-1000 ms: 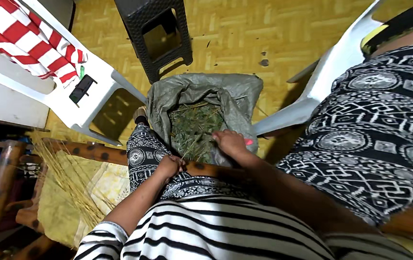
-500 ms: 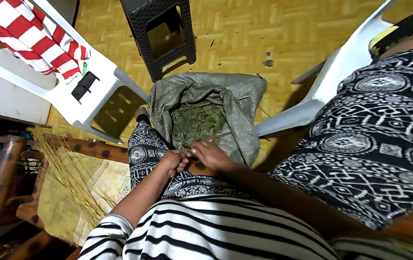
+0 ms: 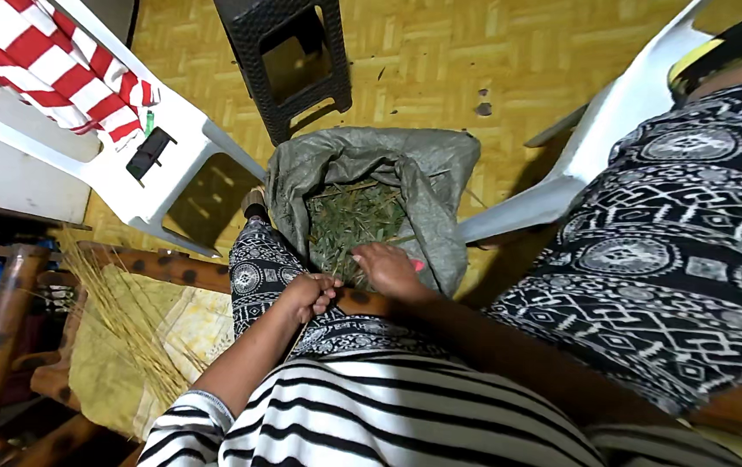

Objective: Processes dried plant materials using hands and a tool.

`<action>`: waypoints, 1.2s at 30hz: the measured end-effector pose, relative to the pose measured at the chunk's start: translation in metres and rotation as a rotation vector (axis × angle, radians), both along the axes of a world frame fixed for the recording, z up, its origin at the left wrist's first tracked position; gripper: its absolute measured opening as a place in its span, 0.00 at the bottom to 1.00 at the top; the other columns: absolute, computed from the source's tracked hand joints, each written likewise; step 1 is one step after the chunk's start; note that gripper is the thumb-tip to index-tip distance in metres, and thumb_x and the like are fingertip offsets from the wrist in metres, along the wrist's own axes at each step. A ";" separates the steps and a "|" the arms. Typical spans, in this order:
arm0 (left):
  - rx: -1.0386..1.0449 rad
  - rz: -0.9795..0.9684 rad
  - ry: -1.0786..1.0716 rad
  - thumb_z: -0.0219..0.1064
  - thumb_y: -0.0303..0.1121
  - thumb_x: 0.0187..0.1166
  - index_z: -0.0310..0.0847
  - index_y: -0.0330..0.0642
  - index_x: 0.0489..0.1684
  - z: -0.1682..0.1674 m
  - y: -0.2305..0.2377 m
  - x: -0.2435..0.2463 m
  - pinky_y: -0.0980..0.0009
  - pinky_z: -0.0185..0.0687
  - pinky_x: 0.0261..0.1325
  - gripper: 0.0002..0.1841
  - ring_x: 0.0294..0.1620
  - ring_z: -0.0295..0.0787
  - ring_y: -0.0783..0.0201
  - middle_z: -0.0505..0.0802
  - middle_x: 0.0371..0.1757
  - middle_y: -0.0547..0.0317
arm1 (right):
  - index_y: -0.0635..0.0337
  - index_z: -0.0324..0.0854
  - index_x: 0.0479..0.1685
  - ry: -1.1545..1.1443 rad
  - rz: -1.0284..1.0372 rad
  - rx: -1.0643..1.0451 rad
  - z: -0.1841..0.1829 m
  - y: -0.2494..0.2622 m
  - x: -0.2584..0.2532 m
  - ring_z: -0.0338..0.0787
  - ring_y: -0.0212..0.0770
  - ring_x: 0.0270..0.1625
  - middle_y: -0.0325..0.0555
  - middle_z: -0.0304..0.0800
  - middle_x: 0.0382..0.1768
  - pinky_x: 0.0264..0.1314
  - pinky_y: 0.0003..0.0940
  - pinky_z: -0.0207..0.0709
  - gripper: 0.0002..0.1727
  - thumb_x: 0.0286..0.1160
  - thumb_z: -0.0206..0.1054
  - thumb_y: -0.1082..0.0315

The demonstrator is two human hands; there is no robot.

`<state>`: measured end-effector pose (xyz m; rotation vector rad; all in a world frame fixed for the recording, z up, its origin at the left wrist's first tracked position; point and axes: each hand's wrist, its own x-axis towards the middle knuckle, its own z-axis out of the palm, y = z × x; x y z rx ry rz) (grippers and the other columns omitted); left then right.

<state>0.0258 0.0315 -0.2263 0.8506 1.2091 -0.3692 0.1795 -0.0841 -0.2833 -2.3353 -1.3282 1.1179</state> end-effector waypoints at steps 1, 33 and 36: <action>0.000 -0.007 0.002 0.53 0.29 0.92 0.79 0.36 0.54 0.001 0.000 -0.001 0.84 0.59 0.13 0.10 0.10 0.63 0.78 0.77 0.21 0.68 | 0.58 0.78 0.77 -0.002 -0.017 -0.016 0.000 0.000 0.002 0.77 0.64 0.79 0.61 0.82 0.73 0.81 0.64 0.64 0.25 0.95 0.48 0.54; 0.302 -0.101 -0.023 0.55 0.30 0.92 0.80 0.31 0.55 0.002 -0.012 -0.001 0.81 0.64 0.20 0.11 0.15 0.68 0.77 0.82 0.23 0.65 | 0.59 0.77 0.78 0.043 0.163 0.040 0.026 -0.003 -0.017 0.78 0.64 0.78 0.63 0.83 0.72 0.81 0.64 0.64 0.27 0.96 0.45 0.53; 0.317 -0.109 -0.015 0.56 0.30 0.92 0.81 0.31 0.54 0.001 -0.014 0.001 0.81 0.63 0.20 0.11 0.15 0.68 0.77 0.82 0.23 0.65 | 0.58 0.77 0.78 0.004 0.155 0.023 0.024 -0.003 -0.016 0.79 0.63 0.78 0.63 0.83 0.71 0.80 0.64 0.65 0.27 0.96 0.44 0.53</action>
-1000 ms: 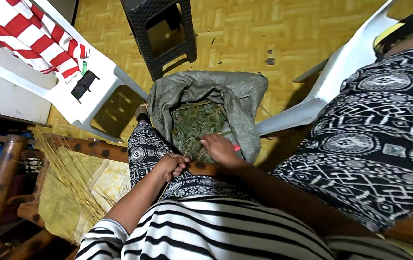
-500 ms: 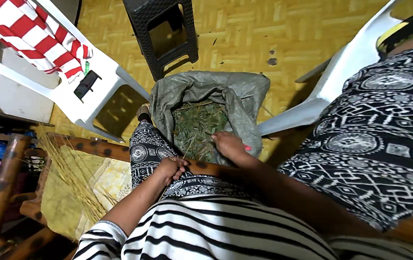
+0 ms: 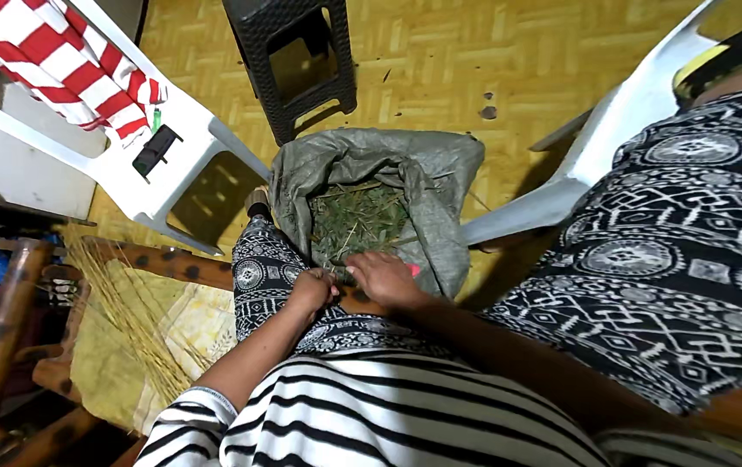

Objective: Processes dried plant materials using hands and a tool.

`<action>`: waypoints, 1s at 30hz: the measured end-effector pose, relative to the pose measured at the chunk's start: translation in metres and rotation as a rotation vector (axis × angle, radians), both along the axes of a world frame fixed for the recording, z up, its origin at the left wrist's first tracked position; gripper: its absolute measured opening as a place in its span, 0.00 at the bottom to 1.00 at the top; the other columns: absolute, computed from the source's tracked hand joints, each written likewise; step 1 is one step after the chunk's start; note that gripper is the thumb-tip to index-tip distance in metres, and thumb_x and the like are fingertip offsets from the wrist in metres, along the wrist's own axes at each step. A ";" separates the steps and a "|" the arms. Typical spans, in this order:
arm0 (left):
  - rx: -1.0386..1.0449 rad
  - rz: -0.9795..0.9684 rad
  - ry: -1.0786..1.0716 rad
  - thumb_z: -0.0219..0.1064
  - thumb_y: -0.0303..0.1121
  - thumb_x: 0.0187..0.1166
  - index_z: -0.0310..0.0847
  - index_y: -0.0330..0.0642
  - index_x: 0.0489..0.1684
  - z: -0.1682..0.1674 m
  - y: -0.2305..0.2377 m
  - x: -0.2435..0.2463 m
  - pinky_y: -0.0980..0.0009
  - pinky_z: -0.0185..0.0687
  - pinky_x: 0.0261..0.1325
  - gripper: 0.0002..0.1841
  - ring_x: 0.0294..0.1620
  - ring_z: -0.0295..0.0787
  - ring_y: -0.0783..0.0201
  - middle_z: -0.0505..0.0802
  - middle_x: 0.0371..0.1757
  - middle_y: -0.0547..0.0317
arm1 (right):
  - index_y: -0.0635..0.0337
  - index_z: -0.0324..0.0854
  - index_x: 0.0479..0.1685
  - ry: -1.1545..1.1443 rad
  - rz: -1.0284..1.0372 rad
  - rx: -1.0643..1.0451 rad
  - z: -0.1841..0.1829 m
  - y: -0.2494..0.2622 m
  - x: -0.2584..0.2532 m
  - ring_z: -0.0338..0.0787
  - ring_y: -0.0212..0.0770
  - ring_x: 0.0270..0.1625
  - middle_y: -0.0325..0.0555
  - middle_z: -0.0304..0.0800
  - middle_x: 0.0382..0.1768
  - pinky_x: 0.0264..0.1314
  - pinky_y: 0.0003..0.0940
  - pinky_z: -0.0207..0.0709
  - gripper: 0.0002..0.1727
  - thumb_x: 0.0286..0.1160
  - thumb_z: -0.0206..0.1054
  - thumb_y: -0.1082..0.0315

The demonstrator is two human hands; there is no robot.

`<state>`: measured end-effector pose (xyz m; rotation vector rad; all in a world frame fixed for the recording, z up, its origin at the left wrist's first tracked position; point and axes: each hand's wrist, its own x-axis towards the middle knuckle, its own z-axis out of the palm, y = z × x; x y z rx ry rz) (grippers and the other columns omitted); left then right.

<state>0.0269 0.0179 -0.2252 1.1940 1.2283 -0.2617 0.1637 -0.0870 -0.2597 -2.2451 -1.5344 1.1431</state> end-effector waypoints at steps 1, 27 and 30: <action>-0.002 -0.002 0.000 0.56 0.30 0.92 0.81 0.31 0.54 0.000 0.000 0.000 0.81 0.63 0.20 0.11 0.15 0.68 0.77 0.82 0.23 0.65 | 0.58 0.78 0.78 -0.006 -0.007 -0.005 -0.001 0.000 0.000 0.79 0.62 0.78 0.62 0.83 0.71 0.80 0.63 0.65 0.27 0.96 0.44 0.53; -0.153 0.046 -0.017 0.51 0.29 0.93 0.79 0.32 0.56 0.006 0.005 -0.010 0.82 0.63 0.16 0.12 0.12 0.66 0.77 0.80 0.21 0.66 | 0.61 0.77 0.77 0.071 -0.279 0.028 -0.016 0.000 0.024 0.79 0.66 0.78 0.63 0.80 0.75 0.79 0.67 0.68 0.24 0.96 0.48 0.57; -0.193 0.109 -0.037 0.51 0.29 0.93 0.78 0.32 0.55 0.006 0.008 -0.006 0.83 0.63 0.15 0.11 0.12 0.66 0.77 0.79 0.22 0.66 | 0.59 0.77 0.78 0.168 -0.141 0.049 -0.014 -0.001 0.010 0.78 0.62 0.79 0.60 0.80 0.75 0.81 0.64 0.66 0.25 0.96 0.46 0.55</action>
